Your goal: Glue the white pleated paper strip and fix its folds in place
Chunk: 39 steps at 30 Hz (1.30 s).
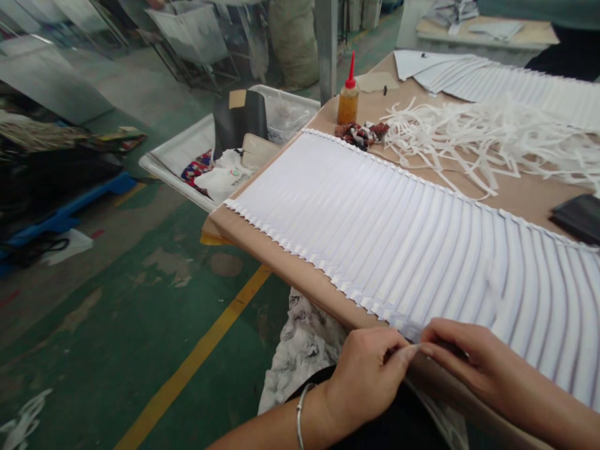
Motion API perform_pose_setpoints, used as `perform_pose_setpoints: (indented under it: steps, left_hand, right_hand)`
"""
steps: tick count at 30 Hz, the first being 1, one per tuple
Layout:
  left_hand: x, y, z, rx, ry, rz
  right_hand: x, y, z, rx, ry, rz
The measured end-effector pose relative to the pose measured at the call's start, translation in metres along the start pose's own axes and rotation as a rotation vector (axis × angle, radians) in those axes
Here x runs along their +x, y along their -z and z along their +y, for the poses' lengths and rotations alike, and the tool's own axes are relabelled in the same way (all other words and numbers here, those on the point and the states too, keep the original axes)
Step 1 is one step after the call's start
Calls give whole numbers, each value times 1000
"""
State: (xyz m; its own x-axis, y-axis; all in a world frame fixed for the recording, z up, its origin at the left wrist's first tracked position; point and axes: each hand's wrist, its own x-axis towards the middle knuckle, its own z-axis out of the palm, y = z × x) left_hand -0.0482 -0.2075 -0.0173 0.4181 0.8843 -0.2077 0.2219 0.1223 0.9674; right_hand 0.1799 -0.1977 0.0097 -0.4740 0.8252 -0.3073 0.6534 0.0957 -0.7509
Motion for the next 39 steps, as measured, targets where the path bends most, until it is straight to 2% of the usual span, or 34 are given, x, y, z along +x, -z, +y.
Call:
perform_pose_setpoints:
  steps: [4, 8, 10, 14, 21, 24, 29, 39]
  left_hand:
    - [4, 3, -10, -173, 150, 121]
    - [8, 10, -18, -322, 295, 96]
    - [7, 13, -20, -333, 319, 99]
    - [-1, 21, -22, -176, 194, 180]
    - [-7, 29, -24, 347, -232, 284]
    - [-3, 32, -25, 601, -345, 304]
    - [5, 37, -23, 968, -418, 284]
    - [15, 36, -26, 1117, -389, 252]
  right_hand:
    - [32, 9, 1, -30, -42, 34]
    - [70, 15, 3, -123, 48, 2]
    - [85, 17, 3, -211, 68, 5]
    - [105, 21, -1, -420, 69, 0]
    - [117, 29, -5, -591, 115, 39]
    - [120, 30, -6, -612, 115, 32]
    - [122, 30, -8, -629, 80, 14]
    - [123, 28, -11, -623, 79, 12]
